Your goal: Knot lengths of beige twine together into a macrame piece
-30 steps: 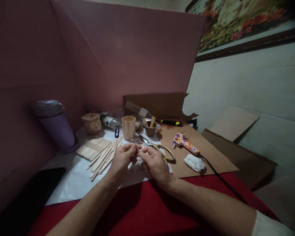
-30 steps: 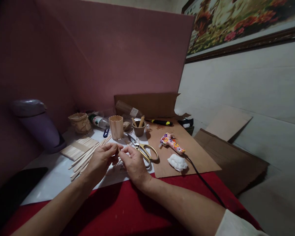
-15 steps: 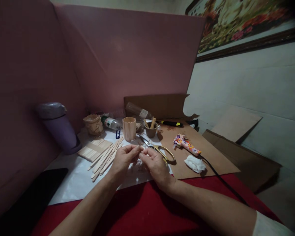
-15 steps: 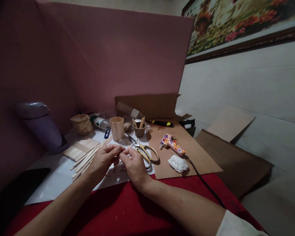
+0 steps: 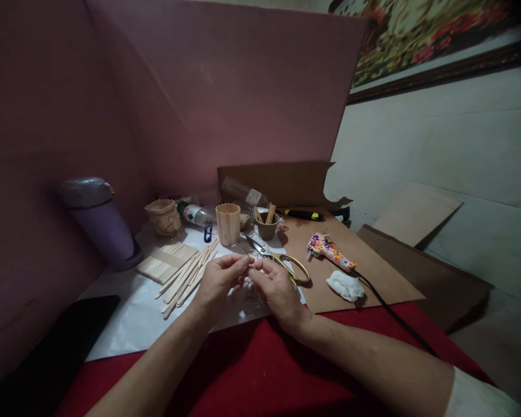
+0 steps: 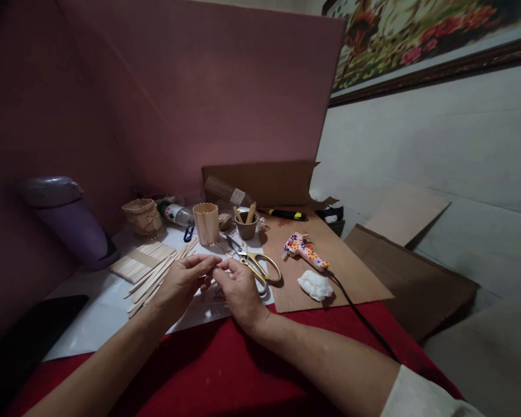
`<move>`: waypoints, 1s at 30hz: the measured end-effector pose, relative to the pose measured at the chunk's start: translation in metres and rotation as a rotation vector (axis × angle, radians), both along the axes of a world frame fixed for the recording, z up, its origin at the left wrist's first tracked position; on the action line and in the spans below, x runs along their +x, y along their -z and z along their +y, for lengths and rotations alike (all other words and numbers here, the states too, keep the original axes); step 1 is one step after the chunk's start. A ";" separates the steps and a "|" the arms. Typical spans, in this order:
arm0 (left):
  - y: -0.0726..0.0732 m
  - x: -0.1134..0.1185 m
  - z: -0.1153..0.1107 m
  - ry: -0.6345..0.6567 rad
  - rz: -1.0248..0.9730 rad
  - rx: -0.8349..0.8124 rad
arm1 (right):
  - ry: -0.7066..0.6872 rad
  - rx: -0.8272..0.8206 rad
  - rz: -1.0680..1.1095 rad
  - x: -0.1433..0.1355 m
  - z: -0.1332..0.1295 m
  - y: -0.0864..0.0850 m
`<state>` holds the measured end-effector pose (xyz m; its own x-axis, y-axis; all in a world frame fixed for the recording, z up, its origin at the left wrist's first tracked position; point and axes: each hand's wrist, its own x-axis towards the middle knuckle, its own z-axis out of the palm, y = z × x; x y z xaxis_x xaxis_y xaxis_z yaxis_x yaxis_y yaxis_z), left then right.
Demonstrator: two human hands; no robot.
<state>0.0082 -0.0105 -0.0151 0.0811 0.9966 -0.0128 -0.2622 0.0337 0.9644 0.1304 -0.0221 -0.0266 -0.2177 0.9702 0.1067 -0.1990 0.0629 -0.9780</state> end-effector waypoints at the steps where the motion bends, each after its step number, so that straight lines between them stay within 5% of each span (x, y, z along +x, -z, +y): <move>1: 0.000 0.000 0.000 0.001 0.006 0.009 | 0.006 0.005 -0.008 0.000 0.000 0.000; 30: 0.000 0.001 0.000 0.058 -0.195 -0.094 | 0.023 0.060 -0.022 0.000 0.002 0.002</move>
<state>0.0091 -0.0102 -0.0148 0.1481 0.9854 -0.0835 -0.4385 0.1411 0.8876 0.1303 -0.0198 -0.0285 -0.1988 0.9668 0.1603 -0.1749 0.1259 -0.9765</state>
